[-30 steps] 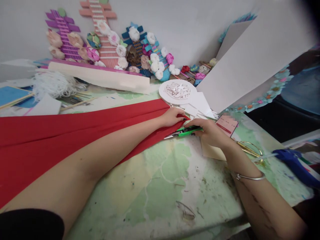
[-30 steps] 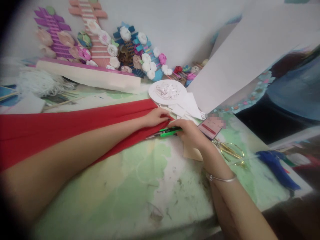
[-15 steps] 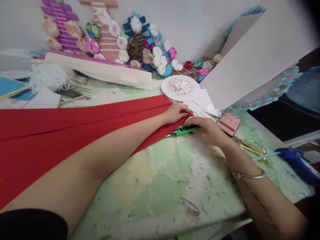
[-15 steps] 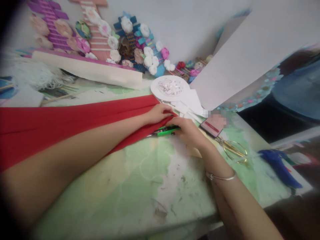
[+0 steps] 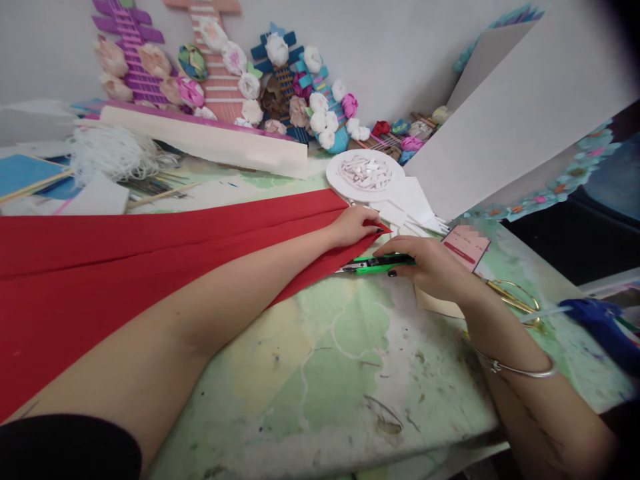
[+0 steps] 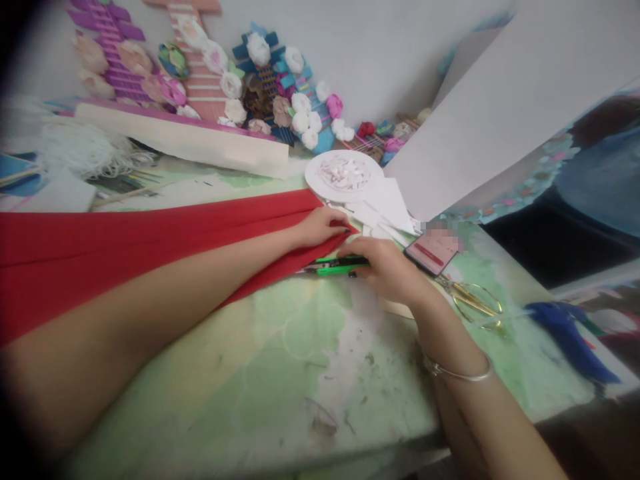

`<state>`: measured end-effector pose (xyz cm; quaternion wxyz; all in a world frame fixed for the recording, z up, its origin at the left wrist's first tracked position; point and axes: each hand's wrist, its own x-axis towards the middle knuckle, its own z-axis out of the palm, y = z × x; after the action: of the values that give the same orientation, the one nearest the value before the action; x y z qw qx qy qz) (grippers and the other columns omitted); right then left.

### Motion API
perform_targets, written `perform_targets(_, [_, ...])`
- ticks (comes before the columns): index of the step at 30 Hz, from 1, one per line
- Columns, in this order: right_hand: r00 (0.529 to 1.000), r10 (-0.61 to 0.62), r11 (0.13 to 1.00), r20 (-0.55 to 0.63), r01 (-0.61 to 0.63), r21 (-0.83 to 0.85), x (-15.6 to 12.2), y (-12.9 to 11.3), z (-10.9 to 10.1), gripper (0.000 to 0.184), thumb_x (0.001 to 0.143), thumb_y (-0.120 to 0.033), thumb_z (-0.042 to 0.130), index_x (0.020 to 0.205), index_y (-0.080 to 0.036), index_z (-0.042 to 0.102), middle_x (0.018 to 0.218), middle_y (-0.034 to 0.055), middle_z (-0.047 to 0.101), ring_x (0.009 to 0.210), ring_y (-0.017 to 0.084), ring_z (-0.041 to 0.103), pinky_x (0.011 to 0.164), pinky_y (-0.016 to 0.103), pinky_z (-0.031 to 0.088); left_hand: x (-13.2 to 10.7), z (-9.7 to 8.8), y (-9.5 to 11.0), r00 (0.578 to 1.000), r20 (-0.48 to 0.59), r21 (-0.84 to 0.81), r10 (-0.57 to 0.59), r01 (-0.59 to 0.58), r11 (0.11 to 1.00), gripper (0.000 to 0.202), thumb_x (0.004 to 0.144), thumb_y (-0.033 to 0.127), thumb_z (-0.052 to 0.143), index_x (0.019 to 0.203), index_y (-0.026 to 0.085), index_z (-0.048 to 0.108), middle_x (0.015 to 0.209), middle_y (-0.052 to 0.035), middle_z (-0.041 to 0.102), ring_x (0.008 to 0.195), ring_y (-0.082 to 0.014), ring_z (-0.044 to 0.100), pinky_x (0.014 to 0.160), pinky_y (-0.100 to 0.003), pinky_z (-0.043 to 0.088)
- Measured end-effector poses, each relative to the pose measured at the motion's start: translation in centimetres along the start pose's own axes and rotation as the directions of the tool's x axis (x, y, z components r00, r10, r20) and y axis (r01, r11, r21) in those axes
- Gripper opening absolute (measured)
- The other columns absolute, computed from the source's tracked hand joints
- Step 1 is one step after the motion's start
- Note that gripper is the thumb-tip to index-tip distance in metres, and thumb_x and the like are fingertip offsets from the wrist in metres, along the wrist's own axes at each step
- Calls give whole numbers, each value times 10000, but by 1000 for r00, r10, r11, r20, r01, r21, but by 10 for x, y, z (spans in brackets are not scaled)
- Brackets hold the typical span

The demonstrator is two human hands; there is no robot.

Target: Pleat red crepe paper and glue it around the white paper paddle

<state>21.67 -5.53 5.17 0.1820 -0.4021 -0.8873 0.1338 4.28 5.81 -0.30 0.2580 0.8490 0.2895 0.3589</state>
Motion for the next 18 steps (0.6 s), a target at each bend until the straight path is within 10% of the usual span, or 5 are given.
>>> perform_targets(18, [998,55,997,-24,-54,47,2,5,3,379,713,-83,543,1008,-244,717,1043,25,730,972,235,658,896,363,495,-1,0,2,1000,2,-1,-13,13,1000,88,819,113,608,796,129,691,819,-34,692,818,-174,606,808,-307,453])
